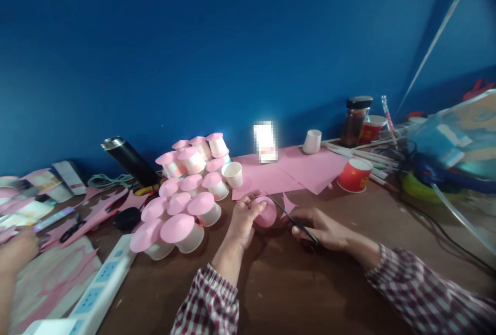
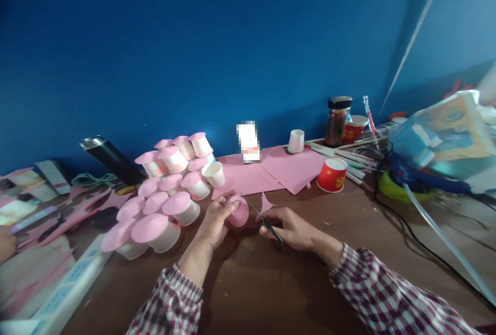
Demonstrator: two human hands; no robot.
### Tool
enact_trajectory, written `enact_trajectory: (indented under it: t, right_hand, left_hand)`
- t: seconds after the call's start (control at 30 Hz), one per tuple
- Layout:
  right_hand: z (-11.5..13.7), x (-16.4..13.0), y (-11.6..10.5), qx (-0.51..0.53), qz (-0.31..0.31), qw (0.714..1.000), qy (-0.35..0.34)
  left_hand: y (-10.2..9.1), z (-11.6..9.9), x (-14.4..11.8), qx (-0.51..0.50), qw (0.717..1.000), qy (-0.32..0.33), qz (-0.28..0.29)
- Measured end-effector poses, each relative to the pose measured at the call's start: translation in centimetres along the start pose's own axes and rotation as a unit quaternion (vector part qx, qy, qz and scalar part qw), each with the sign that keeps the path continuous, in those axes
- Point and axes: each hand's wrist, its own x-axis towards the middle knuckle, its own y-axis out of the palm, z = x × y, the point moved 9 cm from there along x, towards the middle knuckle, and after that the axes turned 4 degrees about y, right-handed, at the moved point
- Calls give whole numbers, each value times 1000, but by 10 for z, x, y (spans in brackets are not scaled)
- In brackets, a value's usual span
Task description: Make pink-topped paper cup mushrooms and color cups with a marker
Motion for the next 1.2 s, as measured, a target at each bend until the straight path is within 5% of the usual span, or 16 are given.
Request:
enact_trajectory:
  t: [1.2]
  right_hand:
    - [-4, 1, 2, -16, 12, 1000, 21]
  left_hand:
    - [5, 2, -2, 20, 1000, 6, 18]
